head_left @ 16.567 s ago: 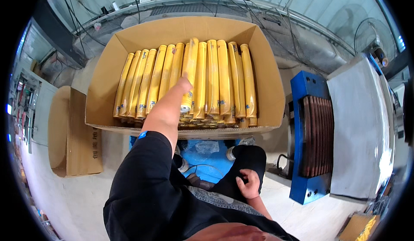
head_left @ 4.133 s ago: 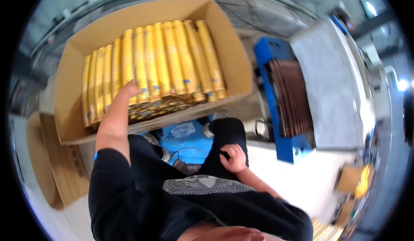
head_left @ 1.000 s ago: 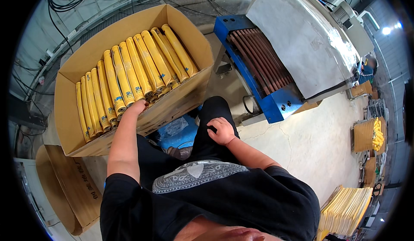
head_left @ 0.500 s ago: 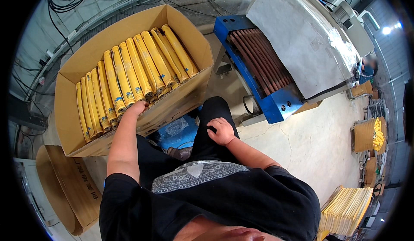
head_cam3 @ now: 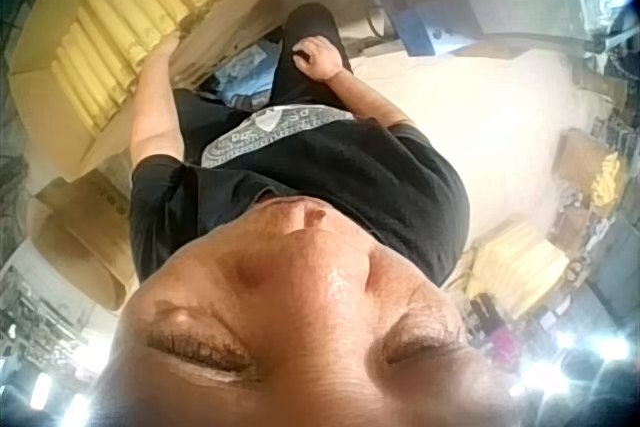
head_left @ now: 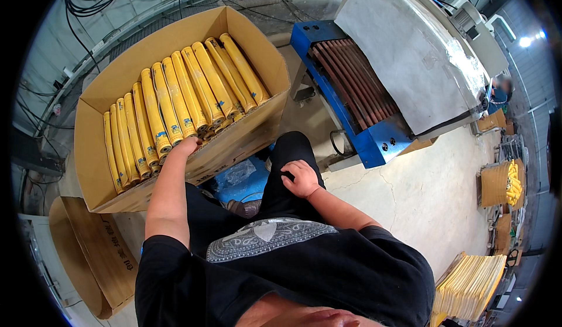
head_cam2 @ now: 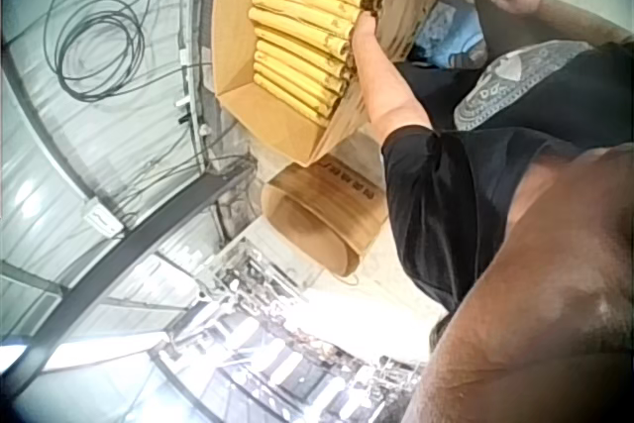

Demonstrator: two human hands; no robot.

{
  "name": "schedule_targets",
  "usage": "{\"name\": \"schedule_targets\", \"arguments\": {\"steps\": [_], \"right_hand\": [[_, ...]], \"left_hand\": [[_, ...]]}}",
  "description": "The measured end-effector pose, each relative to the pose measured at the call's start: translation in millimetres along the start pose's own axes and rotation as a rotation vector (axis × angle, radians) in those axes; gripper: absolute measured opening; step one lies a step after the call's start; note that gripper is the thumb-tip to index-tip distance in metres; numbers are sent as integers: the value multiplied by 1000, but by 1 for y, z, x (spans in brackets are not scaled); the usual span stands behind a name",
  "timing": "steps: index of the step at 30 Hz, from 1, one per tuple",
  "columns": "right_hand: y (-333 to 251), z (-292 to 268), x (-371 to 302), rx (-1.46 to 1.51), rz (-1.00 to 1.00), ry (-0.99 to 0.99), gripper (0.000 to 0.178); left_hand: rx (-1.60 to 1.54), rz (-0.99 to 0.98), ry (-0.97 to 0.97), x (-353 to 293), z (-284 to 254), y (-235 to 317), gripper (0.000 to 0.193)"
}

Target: The person repeatedly picks up yellow cylindrical items from a large cardboard box and places them onto a conveyor belt. The items are handled one at a time and transferred to the machine for processing.

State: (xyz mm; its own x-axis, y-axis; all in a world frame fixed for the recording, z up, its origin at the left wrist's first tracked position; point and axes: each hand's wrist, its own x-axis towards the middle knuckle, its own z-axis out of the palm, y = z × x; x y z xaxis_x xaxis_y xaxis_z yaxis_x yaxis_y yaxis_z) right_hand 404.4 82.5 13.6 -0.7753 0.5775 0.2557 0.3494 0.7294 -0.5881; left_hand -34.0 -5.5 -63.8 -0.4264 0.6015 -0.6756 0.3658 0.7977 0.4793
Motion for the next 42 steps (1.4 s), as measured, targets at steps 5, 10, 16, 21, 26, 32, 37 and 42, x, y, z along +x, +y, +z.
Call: {"name": "schedule_targets", "arguments": {"steps": [5, 10, 16, 21, 26, 32, 37, 42], "right_hand": [[3, 0, -5, -7, 8, 25, 20], [-2, 4, 5, 39, -80, 46, 19], [8, 4, -5, 28, -22, 25, 22], [13, -4, -19, 94, 90, 100, 23], [41, -9, 18, 1410, 793, 432, 67], [69, -67, 73, 2054, 790, 675, 94], [74, -77, 109, 2153, 641, 758, 90], [61, -51, 173, 2316, 600, 690, 78]], "left_hand": [[-28, 2, 8, -12, 1, 19, 34], [-36, 151, 25, 22, -8, -44, 34], [2, 91, 72, 30, -14, -35, 47], [-26, 0, 59, -21, -17, 19, 40], [-22, 8, 38, -20, -22, 12, 39], [-14, 40, -1, -16, -24, 14, 37], [-22, 156, -99, 5, -25, 13, 36], [136, 425, 173, 32, -70, -56, 23]]}}
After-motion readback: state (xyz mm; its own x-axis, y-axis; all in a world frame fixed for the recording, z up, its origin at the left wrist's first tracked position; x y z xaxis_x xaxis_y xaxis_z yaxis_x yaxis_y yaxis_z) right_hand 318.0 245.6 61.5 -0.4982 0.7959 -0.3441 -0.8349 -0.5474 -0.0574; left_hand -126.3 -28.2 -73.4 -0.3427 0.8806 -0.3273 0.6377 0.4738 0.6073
